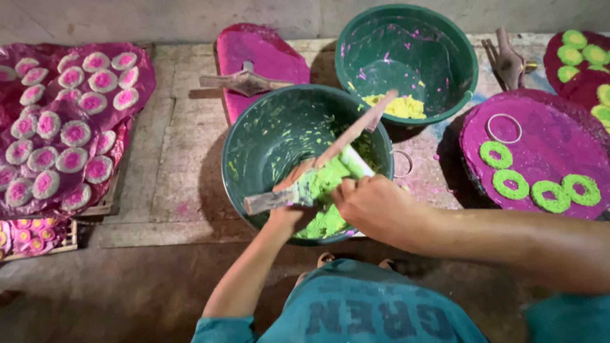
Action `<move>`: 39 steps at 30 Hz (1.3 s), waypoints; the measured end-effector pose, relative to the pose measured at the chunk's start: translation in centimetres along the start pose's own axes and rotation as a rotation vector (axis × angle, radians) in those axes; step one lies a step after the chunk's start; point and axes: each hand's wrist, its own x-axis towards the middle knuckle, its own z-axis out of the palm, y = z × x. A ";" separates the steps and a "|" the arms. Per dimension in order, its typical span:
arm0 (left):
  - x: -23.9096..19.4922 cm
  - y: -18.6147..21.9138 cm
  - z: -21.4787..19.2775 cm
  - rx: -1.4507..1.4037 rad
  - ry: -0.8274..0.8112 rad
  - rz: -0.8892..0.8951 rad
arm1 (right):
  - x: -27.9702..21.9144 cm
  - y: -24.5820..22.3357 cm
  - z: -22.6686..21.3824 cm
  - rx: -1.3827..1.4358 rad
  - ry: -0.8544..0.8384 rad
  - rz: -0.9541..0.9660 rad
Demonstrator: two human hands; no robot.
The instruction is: The person uses a manual dough press to scoop green and yellow dough from bowls and form circular pieces on a pink tray. The person repeatedly fills the press, compresses the dough, and releases the shaped pieces onto the tray.
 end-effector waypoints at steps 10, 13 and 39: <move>-0.4 1.1 -4.1 0.010 0.078 0.068 | -0.9 1.2 -5.5 -0.175 -0.035 0.052; 0.4 2.2 -3.7 -0.081 0.076 0.086 | 0.7 -1.0 -1.7 -0.180 -0.067 0.039; 1.9 0.3 -3.3 -0.989 0.509 -0.205 | -1.5 1.5 2.3 0.743 0.436 0.501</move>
